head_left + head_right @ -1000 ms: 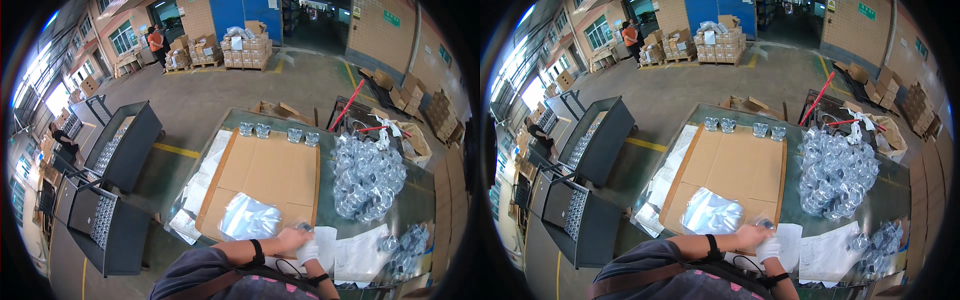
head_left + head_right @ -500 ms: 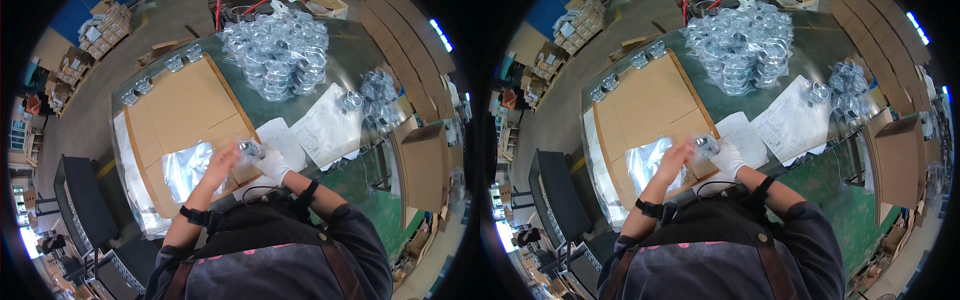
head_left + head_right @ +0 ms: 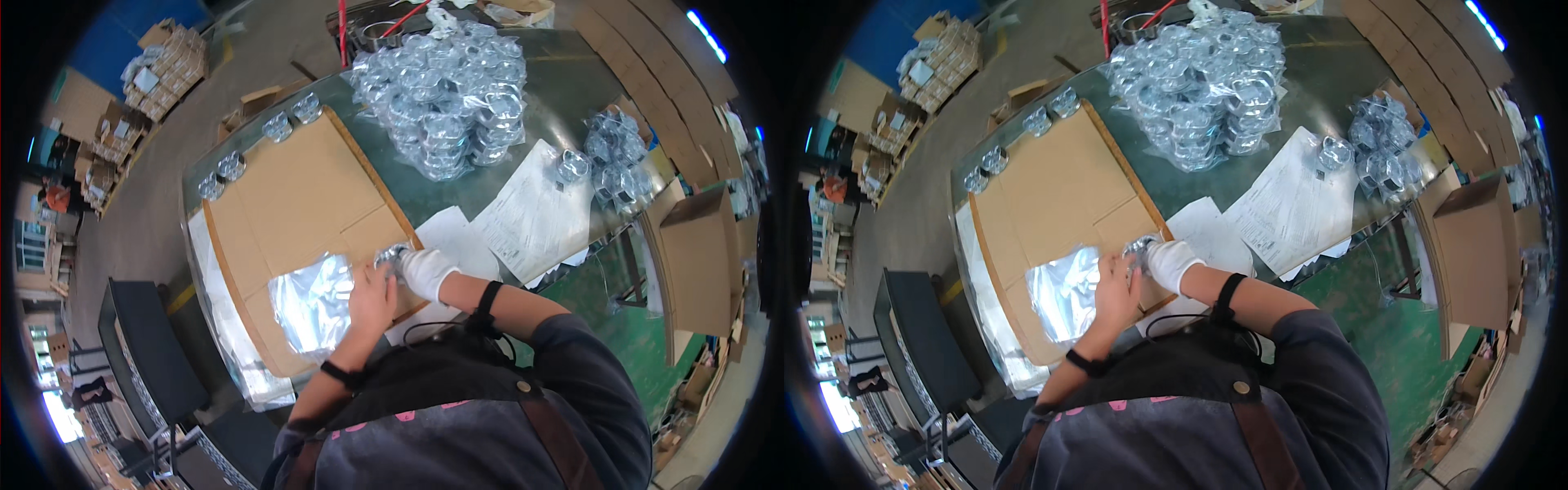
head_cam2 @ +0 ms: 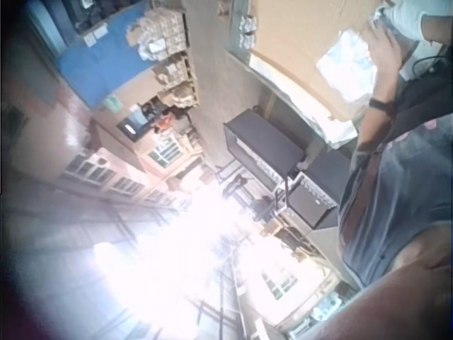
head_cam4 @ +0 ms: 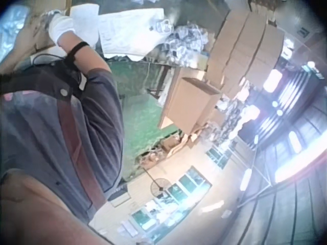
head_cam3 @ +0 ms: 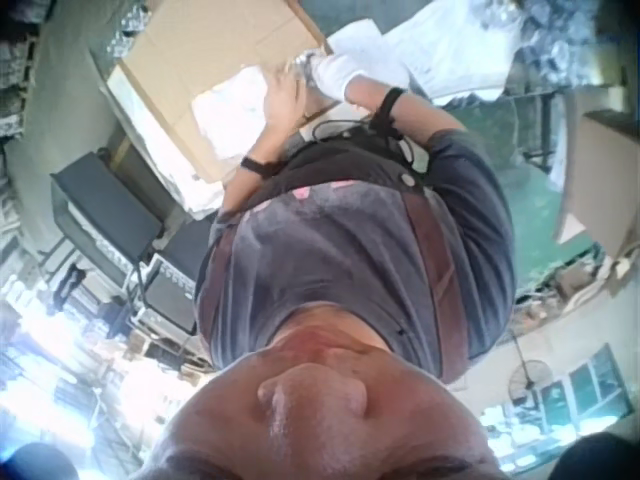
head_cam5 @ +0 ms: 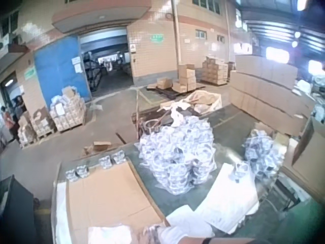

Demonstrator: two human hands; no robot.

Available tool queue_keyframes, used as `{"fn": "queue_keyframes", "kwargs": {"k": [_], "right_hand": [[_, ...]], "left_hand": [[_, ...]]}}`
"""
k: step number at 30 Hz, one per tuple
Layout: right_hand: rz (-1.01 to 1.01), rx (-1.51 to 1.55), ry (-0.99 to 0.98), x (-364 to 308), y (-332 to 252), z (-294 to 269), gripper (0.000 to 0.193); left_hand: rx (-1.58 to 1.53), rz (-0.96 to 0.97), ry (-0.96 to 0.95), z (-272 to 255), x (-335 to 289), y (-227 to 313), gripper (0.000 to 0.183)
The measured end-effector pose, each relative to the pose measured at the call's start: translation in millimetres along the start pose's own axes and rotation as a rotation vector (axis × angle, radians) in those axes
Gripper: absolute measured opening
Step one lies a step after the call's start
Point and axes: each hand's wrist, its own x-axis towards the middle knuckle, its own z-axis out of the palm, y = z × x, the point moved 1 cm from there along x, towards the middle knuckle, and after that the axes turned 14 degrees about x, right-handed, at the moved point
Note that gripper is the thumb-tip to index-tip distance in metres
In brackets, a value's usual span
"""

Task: The person bags metal pistons by hand, places them onto a cardboard sheet, and then moves the sheet aside. After pushing a metal cart filled with pistons, they transfer the pistons from the cart onto a table.

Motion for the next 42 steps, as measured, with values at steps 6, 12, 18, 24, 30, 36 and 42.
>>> {"fn": "queue_keyframes", "kwargs": {"k": [6,12,18,24,30,36,42], "right_hand": [[-0.157,0.169,0.047,2.5,-4.4,-14.5,0.023],[-0.055,0.498,-0.014,10.5,0.4,-9.1,0.029],[-0.2,0.321,0.499,15.0,33.5,-80.8,0.027],[0.077,0.043,0.668,80.6,107.0,-197.3,0.035],[0.027,0.042,0.627,80.9,-30.9,-139.9,0.027],[-0.131,0.735,-0.097,100.8,-74.2,51.3,0.04],[0.105,1.37,-0.347,130.1,-118.5,54.4,0.018]], "left_hand": [[0.42,0.099,-0.232,13.6,15.4,-12.6,0.038],[0.266,0.284,-0.372,-0.5,43.3,-31.9,0.034],[-0.186,-0.361,0.068,-57.9,-29.5,-94.6,0.021],[0.099,-0.434,-0.005,-38.2,-53.0,-141.3,0.031],[-0.062,-0.561,-0.007,-8.9,-57.2,-150.5,0.031],[-0.389,-0.65,-0.008,-32.3,-45.8,-155.3,0.025],[-0.537,-0.5,-0.012,-55.5,-21.2,-146.0,0.056]]}}
